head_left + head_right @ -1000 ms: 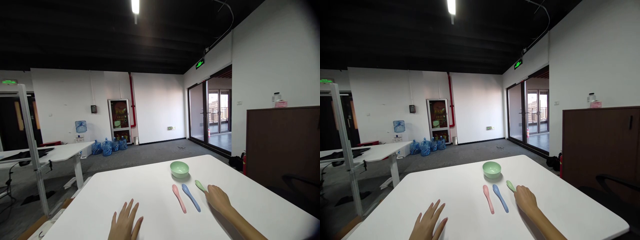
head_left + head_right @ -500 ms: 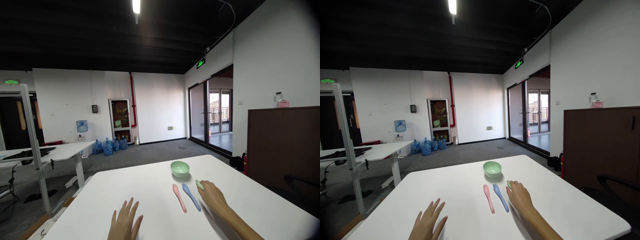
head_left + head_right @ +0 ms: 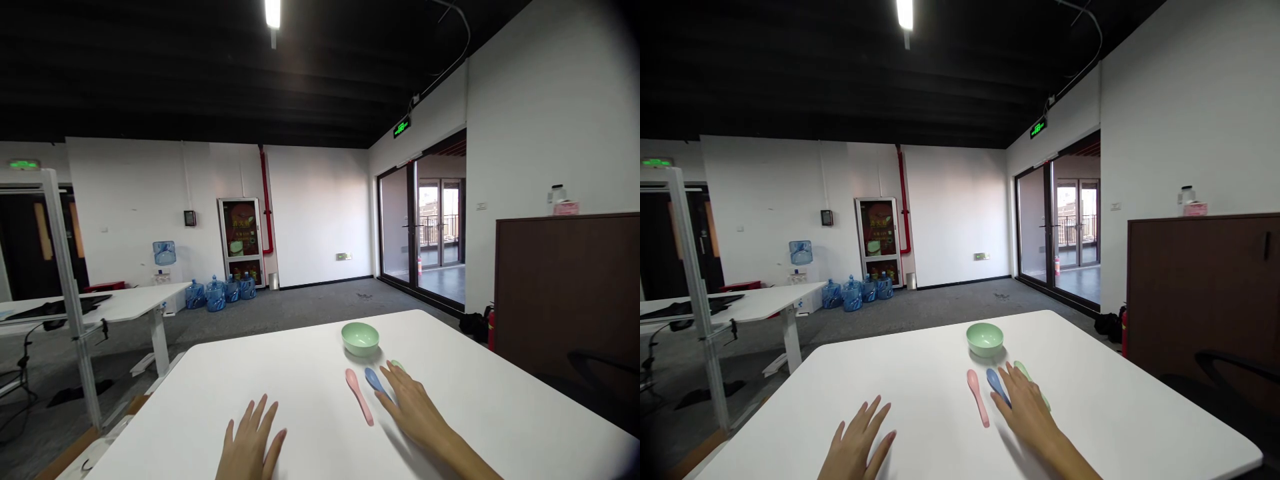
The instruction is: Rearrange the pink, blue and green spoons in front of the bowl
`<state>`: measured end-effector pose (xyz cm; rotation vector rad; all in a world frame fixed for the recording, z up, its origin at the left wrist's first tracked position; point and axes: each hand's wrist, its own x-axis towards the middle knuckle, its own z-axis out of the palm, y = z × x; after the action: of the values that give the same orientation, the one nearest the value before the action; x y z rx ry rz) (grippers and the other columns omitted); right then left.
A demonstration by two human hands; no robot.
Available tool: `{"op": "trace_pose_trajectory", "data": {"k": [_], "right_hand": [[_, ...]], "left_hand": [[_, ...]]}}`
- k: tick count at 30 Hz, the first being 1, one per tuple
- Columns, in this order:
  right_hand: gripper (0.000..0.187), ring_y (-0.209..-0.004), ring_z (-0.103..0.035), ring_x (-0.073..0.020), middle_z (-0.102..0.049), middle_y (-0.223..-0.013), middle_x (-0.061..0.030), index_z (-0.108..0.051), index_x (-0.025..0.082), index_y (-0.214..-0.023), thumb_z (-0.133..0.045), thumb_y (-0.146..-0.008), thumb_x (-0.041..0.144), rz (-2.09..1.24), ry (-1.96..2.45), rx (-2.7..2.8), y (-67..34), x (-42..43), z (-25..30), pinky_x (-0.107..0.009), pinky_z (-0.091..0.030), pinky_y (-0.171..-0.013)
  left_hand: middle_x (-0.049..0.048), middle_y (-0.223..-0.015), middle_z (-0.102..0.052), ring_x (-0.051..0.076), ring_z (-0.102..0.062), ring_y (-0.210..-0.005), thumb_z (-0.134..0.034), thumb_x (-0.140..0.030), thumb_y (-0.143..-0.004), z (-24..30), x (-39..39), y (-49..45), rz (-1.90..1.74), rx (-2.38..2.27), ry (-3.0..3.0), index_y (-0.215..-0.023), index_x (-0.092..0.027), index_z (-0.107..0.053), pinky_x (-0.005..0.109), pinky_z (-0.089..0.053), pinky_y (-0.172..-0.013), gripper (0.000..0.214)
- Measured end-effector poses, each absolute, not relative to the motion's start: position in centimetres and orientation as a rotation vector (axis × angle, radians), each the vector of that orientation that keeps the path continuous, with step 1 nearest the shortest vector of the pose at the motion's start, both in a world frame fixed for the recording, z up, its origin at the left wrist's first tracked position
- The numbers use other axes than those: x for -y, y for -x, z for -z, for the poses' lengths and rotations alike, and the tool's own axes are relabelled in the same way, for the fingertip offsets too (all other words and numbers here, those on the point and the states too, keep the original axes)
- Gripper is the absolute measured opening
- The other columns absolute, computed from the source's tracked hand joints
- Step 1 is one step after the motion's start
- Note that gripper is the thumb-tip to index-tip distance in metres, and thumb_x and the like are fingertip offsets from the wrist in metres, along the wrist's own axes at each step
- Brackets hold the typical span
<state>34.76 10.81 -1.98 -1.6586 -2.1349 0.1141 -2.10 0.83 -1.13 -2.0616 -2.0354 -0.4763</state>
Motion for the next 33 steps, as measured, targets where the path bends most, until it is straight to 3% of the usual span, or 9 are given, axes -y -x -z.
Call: {"op": "trace_pose_trajectory", "data": {"k": [33], "right_hand": [[0.064,-0.155,-0.030,-0.0296,-0.042,-0.164,-0.0133,-0.053,0.023,-0.150,-0.033,-0.100,0.057,-0.074,1.703,2.132,-35.0,-9.2,1.7,-0.049,-0.035,-0.120]], "left_hand": [[0.0060,-0.159,-0.050,0.034,-0.043,-0.149,-0.037,-0.043,-0.098,1.5,-1.6,1.5,0.484,2.013,2.107,-0.146,-0.032,-0.053,0.063,-0.042,-0.116,0.052]]}}
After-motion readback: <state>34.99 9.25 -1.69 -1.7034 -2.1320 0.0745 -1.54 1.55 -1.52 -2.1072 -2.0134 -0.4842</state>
